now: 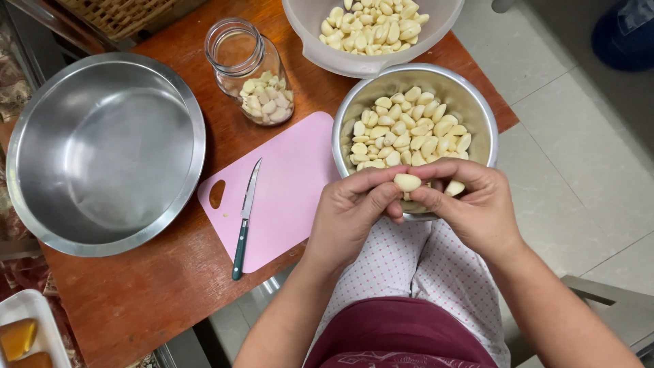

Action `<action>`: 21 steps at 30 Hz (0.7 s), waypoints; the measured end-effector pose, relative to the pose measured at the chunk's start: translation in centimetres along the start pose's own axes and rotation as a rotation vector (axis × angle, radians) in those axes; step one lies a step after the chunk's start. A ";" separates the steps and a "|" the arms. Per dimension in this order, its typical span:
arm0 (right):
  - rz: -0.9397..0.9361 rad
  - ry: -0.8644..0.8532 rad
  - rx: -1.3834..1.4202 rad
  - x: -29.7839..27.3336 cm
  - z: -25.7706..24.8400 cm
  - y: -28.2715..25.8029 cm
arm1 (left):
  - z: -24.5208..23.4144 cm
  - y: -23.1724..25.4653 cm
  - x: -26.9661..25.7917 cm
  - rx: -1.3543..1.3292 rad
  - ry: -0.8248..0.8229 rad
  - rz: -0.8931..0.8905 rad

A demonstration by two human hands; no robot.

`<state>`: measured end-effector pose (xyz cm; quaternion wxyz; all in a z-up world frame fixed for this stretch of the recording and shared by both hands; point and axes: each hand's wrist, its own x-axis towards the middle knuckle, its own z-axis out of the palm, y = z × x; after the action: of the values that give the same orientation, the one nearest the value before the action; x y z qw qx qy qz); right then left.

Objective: Sorting and trimming peeled garlic cloves using hands and a small knife

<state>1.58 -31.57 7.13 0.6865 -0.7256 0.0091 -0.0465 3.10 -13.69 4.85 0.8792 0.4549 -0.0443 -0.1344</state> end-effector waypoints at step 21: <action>-0.012 0.110 -0.041 -1.3 1.2 -0.3 | 2.6 1.4 0.2 0.541 0.084 0.537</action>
<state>0.34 -30.23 7.30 0.6697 -0.7359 0.0433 -0.0902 3.00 -15.06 7.50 0.7324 0.6478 -0.1598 0.1358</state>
